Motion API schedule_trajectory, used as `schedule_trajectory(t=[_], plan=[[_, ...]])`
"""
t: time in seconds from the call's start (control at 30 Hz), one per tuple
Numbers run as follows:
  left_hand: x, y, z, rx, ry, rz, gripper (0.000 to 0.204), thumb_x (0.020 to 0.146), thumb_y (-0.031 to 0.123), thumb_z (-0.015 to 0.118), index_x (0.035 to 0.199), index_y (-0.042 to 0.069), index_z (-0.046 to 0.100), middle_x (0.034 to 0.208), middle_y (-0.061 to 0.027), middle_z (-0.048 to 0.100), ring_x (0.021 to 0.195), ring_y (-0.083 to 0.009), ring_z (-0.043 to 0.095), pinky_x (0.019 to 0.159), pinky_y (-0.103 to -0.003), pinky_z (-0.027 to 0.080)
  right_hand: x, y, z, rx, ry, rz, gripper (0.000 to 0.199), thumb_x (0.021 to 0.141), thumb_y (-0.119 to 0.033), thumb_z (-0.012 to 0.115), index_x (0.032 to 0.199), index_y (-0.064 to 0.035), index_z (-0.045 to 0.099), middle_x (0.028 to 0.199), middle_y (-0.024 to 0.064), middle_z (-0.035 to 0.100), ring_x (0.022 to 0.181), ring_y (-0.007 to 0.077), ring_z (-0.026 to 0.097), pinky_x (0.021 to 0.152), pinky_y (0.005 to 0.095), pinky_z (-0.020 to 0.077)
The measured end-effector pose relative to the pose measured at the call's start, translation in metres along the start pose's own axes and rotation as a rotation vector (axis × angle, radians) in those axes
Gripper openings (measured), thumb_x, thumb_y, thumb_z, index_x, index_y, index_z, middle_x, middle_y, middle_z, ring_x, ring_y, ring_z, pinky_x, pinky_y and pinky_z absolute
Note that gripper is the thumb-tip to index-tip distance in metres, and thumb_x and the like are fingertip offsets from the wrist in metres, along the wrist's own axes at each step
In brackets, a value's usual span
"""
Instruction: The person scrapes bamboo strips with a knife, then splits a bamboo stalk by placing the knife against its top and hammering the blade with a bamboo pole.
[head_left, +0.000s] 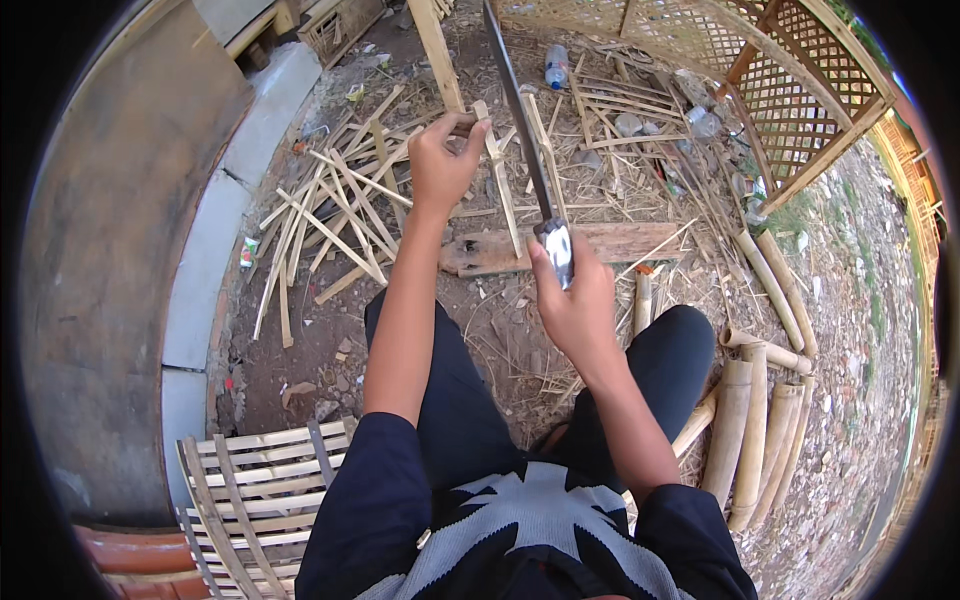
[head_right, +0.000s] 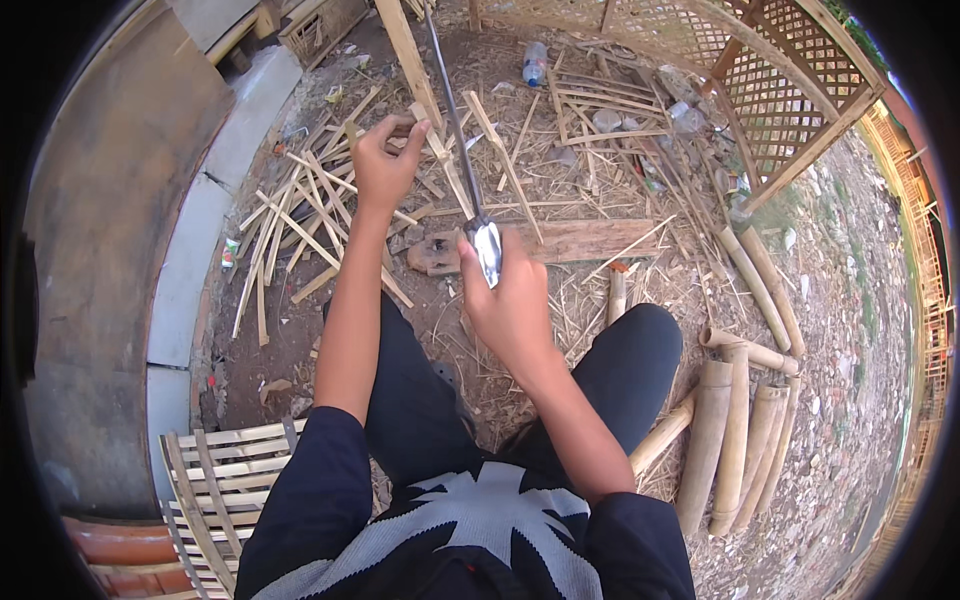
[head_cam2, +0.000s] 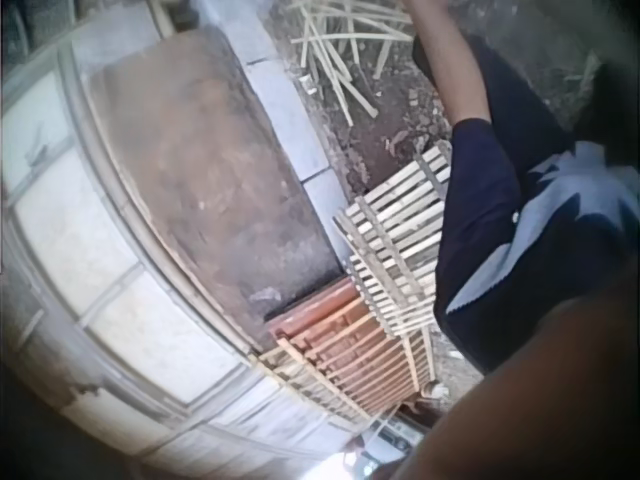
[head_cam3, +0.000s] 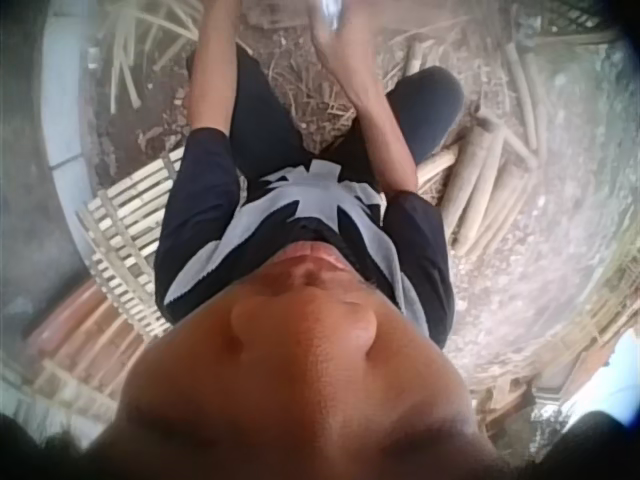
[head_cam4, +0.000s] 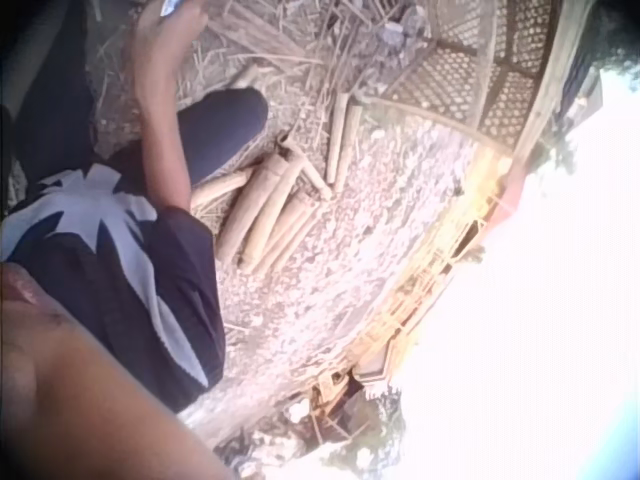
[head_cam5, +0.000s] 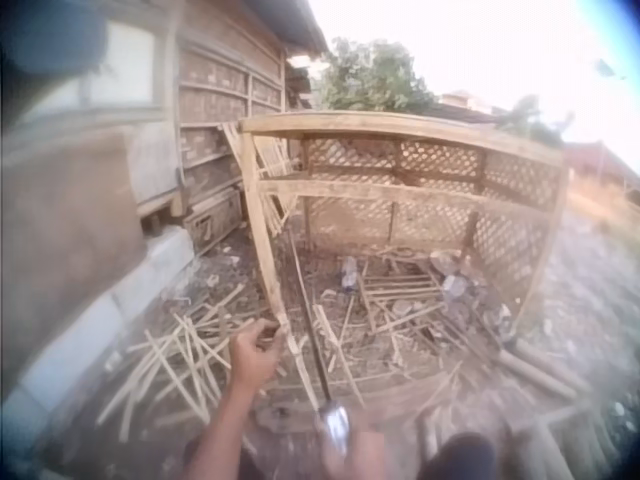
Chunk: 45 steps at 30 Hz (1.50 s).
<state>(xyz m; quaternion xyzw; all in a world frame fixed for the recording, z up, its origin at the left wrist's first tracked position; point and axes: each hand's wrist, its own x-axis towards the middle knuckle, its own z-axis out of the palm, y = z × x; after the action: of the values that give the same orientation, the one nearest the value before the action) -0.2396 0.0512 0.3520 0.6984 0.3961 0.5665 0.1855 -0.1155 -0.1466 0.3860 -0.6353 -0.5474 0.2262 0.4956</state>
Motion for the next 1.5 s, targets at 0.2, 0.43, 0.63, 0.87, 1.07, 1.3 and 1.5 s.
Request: schedule_trajectory(t=[0.2, 0.43, 0.63, 0.87, 1.07, 1.3, 1.5], plan=[[-0.007, 0.006, 0.008, -0.045, 0.013, -0.045, 0.02, 0.086, 0.019, 0.074, 0.087, -0.001, 0.073, 0.071, -0.0104, 0.071, 0.062, -0.0137, 0.067, 0.058, -0.027, 0.05, -0.008, 0.042, 0.018, -0.096, -0.034, -0.001, 0.025, 0.093, -0.017, 0.064, 0.091, 0.0068, 0.057, 0.069, 0.0259, 0.065, 0.061, 0.042, 0.065, 0.052, 0.045, 0.0476], [-0.005, 0.014, 0.002, -0.014, 0.004, -0.029, 0.02, 0.086, 0.018, 0.075, 0.088, -0.001, 0.073, 0.071, -0.0115, 0.071, 0.062, -0.0147, 0.068, 0.057, -0.029, 0.05, 0.0, -0.002, -0.008, -0.045, -0.047, -0.001, 0.028, 0.091, -0.018, 0.065, 0.092, 0.0084, 0.055, 0.068, 0.028, 0.064, 0.063, 0.0449, 0.066, 0.055, 0.0483, 0.0489], [-0.016, 0.0, 0.0, -0.015, 0.045, 0.024, 0.021, 0.087, 0.019, 0.074, 0.089, -0.001, 0.072, 0.075, -0.0103, 0.072, 0.063, -0.012, 0.066, 0.056, -0.026, 0.049, -0.019, 0.055, 0.018, -0.124, -0.002, -0.019, 0.028, 0.092, -0.019, 0.063, 0.09, 0.0083, 0.057, 0.068, 0.0285, 0.064, 0.064, 0.0462, 0.066, 0.057, 0.0504, 0.0497], [-0.008, 0.007, -0.008, -0.006, 0.006, -0.062, 0.022, 0.087, 0.023, 0.074, 0.086, 0.0, 0.073, 0.073, -0.0093, 0.072, 0.065, -0.0137, 0.068, 0.058, -0.027, 0.05, -0.003, -0.001, -0.007, -0.056, 0.005, 0.001, 0.025, 0.092, -0.016, 0.064, 0.088, 0.0068, 0.055, 0.066, 0.0238, 0.063, 0.059, 0.0422, 0.064, 0.051, 0.045, 0.0455], [-0.014, -0.007, -0.006, 0.004, 0.005, -0.043, 0.022, 0.087, 0.022, 0.074, 0.086, 0.0, 0.073, 0.07, -0.0079, 0.07, 0.062, -0.0129, 0.065, 0.055, -0.027, 0.047, -0.022, 0.056, 0.029, -0.115, -0.059, 0.074, 0.029, 0.092, -0.019, 0.064, 0.09, 0.0089, 0.057, 0.068, 0.0268, 0.063, 0.065, 0.045, 0.065, 0.057, 0.0482, 0.0486], [-0.004, -0.017, -0.008, -0.011, 0.012, -0.042, 0.022, 0.087, 0.022, 0.073, 0.083, 0.001, 0.072, 0.068, -0.0072, 0.069, 0.062, -0.013, 0.065, 0.058, -0.027, 0.049, -0.025, 0.074, 0.023, -0.154, -0.047, 0.091, 0.031, 0.092, -0.023, 0.064, 0.09, 0.008, 0.058, 0.066, 0.0278, 0.062, 0.062, 0.0459, 0.064, 0.054, 0.0489, 0.0484], [-0.005, -0.036, 0.005, -0.039, 0.016, -0.083, 0.025, 0.09, 0.025, 0.073, 0.087, 0.0, 0.071, 0.067, -0.0034, 0.066, 0.06, -0.006, 0.058, 0.053, -0.023, 0.045, -0.015, 0.106, 0.018, -0.106, -0.006, 0.205, 0.033, 0.094, -0.027, 0.064, 0.093, 0.0063, 0.061, 0.067, 0.0207, 0.064, 0.06, 0.0334, 0.064, 0.057, 0.042, 0.047]])
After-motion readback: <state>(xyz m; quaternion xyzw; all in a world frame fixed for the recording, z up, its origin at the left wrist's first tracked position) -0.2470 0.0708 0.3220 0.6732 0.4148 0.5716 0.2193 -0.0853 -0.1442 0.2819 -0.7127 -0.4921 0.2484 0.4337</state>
